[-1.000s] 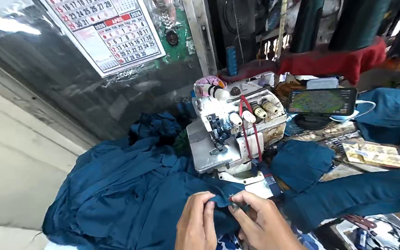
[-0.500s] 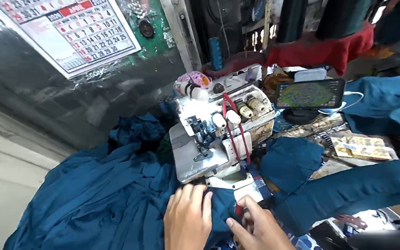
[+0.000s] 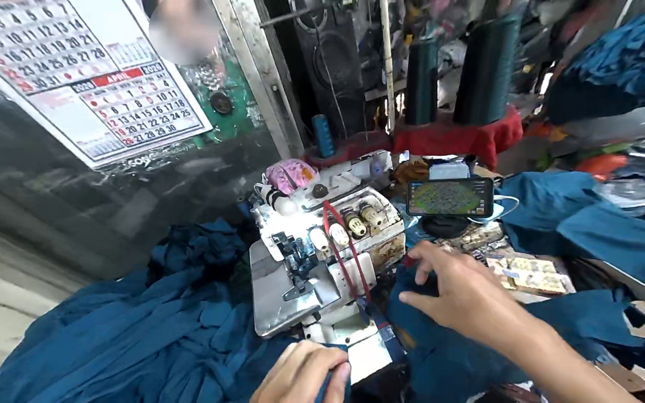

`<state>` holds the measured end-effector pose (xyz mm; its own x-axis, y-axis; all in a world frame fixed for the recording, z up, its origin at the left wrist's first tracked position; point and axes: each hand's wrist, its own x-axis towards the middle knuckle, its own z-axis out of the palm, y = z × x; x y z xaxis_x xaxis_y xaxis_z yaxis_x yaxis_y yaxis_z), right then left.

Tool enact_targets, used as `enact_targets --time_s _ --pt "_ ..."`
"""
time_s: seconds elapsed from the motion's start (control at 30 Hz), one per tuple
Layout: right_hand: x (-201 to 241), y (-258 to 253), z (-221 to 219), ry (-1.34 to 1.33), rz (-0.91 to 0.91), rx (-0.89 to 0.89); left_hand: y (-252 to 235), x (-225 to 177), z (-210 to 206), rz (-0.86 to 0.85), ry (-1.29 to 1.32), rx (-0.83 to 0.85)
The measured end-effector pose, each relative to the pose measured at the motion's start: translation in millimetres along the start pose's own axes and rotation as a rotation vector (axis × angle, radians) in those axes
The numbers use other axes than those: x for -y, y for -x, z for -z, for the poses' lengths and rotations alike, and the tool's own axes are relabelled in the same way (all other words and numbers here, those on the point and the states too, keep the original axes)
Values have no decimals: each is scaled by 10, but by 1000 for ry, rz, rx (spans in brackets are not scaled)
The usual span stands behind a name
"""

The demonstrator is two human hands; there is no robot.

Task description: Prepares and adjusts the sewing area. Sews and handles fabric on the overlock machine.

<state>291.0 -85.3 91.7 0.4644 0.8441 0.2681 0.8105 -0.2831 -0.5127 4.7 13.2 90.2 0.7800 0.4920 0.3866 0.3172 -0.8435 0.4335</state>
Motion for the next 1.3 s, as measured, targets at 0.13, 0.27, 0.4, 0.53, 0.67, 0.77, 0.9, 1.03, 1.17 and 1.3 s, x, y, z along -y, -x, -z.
enact_targets --time_s 0.13,0.27,0.4,0.53,0.67,0.77,0.9,1.03,1.17,1.3 --pt "-62 -45 -79 56 -23 -7 -5 -54 -113 7 6 77" --pt "-134 3 -30 -38 14 8 8 1 -235 20 48 215" --pt "-149 59 -13 -94 50 24 -149 10 -285 8 48 291" --pt "-232 114 -76 -206 43 46 -602 -216 -479 25 233 28" --pt "-236 148 -136 -320 24 -9 -1047 -260 -965 174 278 3" --pt "-260 200 -139 -339 11 -71 -1091 -199 -1075 169 351 -9" --pt "-296 255 -120 -218 28 -105 -1055 -145 -1048 147 429 23" --pt "-339 261 -128 -198 94 -160 -1031 -170 -1037 -24 425 -81" --pt "-340 243 -162 -220 120 -188 -1046 -131 -1082 -36 611 59" --pt "-394 214 23 -305 130 -80 -923 18 -1062 -19 400 245"
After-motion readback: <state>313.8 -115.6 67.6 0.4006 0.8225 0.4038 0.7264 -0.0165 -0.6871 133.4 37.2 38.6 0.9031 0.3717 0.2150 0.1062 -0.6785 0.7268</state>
